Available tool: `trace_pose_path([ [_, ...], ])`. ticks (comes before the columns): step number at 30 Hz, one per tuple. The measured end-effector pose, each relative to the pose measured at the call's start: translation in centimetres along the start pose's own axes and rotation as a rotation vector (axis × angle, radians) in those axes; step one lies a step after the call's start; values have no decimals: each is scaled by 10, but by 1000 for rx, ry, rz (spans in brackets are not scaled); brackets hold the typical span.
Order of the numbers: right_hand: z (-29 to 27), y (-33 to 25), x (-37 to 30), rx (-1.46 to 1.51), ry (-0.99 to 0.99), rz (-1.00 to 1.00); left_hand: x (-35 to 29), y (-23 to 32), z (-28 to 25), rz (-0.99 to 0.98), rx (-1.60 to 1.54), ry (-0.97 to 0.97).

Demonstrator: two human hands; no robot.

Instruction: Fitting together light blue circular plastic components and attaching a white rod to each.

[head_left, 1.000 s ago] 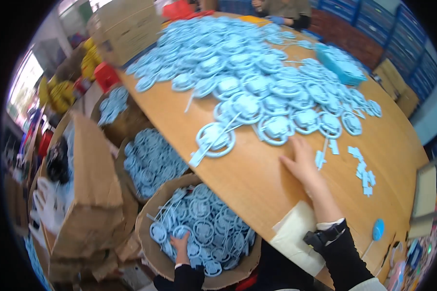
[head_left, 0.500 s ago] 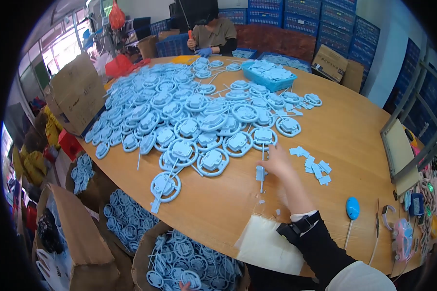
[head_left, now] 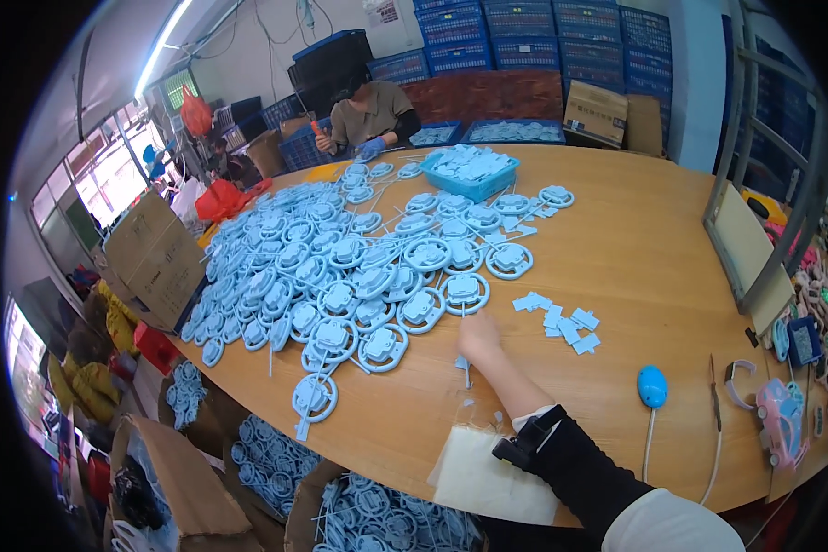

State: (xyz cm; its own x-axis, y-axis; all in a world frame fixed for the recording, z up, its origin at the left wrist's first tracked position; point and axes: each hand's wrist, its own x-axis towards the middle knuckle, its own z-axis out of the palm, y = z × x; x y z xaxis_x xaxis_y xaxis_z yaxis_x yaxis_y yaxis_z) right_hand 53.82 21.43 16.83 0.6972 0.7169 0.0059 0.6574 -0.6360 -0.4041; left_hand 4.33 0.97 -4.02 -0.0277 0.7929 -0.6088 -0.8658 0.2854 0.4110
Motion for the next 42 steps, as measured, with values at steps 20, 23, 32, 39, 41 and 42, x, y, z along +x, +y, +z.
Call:
trace_pose_path([
  [20,-46,53,-22,396,-220,-4,-88,4,49,108,218,-148],
  [23,-60,17,-71,887,-247,-238,-106,5,96,186,191,-206],
  [32,-92,-98,-275,1296,-1159,-603,-155,8,201,806,418,-338],
  [39,-76,-112,-320,1342,-1149,-585,-180,8,205,1011,424,-349],
  [41,-74,-111,-324,1290,-1034,-591,-176,6,203,1044,419,-357],
  [42,-71,-111,-324,1287,-1039,-590,-174,5,203,1071,420,-380],
])
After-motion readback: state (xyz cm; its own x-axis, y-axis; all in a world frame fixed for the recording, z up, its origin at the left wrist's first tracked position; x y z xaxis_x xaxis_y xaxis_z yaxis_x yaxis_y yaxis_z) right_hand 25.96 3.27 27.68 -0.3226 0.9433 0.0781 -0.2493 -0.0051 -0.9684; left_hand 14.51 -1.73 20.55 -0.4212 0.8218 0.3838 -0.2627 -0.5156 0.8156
